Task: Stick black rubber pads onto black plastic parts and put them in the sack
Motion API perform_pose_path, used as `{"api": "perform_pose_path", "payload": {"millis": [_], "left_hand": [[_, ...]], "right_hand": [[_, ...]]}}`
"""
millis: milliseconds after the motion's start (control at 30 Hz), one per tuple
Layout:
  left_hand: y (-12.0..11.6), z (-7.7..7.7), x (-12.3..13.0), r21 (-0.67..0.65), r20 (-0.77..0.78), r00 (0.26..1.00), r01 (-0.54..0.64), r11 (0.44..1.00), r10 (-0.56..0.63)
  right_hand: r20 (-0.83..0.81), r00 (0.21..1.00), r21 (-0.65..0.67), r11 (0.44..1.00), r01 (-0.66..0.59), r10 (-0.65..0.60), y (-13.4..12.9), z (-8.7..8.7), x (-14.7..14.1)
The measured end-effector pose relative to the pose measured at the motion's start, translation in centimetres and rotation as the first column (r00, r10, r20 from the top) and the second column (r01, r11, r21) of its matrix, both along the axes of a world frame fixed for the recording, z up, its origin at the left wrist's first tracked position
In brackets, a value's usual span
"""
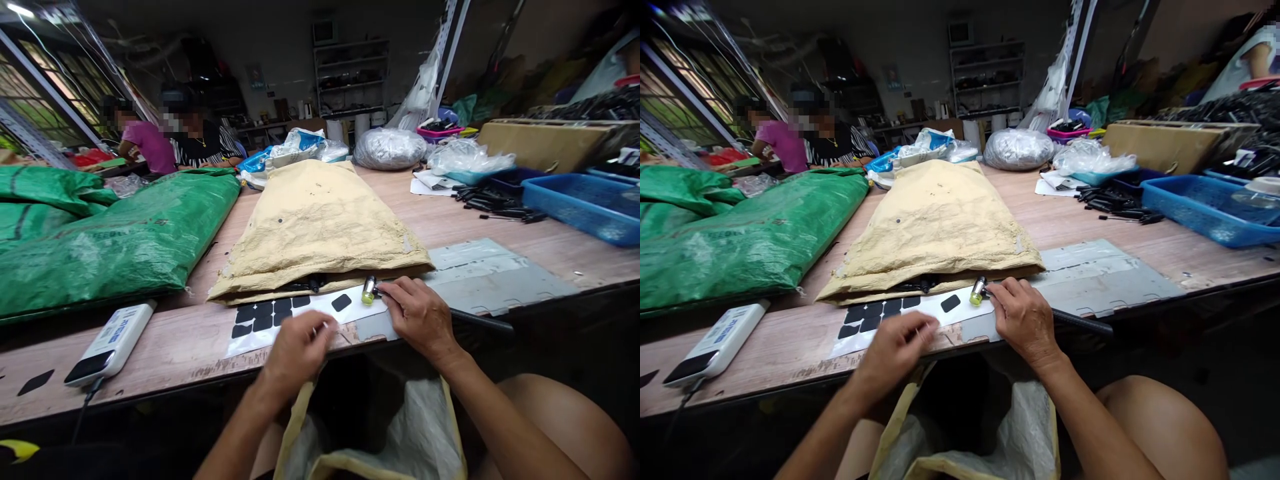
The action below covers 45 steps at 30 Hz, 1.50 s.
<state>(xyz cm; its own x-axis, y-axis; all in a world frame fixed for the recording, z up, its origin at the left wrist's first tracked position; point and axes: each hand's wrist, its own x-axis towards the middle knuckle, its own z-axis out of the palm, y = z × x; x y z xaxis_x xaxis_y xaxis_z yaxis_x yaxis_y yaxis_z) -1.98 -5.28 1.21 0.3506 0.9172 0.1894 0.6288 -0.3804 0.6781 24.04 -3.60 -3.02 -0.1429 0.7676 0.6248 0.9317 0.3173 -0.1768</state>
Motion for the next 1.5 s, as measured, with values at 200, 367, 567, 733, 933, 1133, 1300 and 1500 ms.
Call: {"api": "perform_pose_path", "payload": {"millis": [200, 367, 567, 733, 933, 1133, 1300, 1500], "left_hand": [[7.9, 1.5, -4.7, 0.202, -0.427, 0.869, -0.179, 0.963, 0.251], [8.8, 1.4, -4.9, 0.162, -0.494, 0.833, -0.195, 0.967, 0.251], [5.6, 2.3, -2.6, 0.305, -0.216, 0.964, -0.086, 0.948, 0.157], [3.4, 1.0, 0.3, 0.347, -0.147, 0.968, 0.244, 0.906, -0.205], [3.1, -0.8, 0.1, 0.326, -0.149, 0.959, 0.276, 0.904, -0.24], [3.4, -1.7, -0.1, 0.261, -0.083, 0.983, 0.179, 0.949, -0.163], [3.9, -1.6, 0.3, 0.145, -0.043, 0.996, 0.083, 0.986, -0.078], [3.6, -0.8, 1.4, -0.043, 0.006, 1.0, 0.008, 0.999, -0.008]], "right_hand": [[-0.005, 1.0, -0.014, 1.0, -0.006, 0.006, 0.0, 0.0, -0.1], [-0.001, 1.0, -0.02, 1.0, 0.002, -0.002, 0.0, 0.1, 0.0], [0.004, 1.0, -0.018, 1.0, -0.006, 0.006, 0.0, 0.0, -0.1], [0.004, 1.0, -0.04, 0.999, 0.012, -0.012, 0.0, 0.1, -0.2], [-0.009, 1.0, -0.042, 0.999, 0.017, -0.018, -0.1, 0.2, -0.3], [0.001, 1.0, -0.032, 0.999, 0.011, -0.011, 0.0, 0.1, -0.2], [0.009, 1.0, -0.037, 0.999, 0.012, -0.011, 0.0, 0.0, -0.1], [0.021, 1.0, -0.038, 0.999, 0.014, -0.013, -0.1, 0.1, -0.1]]}}
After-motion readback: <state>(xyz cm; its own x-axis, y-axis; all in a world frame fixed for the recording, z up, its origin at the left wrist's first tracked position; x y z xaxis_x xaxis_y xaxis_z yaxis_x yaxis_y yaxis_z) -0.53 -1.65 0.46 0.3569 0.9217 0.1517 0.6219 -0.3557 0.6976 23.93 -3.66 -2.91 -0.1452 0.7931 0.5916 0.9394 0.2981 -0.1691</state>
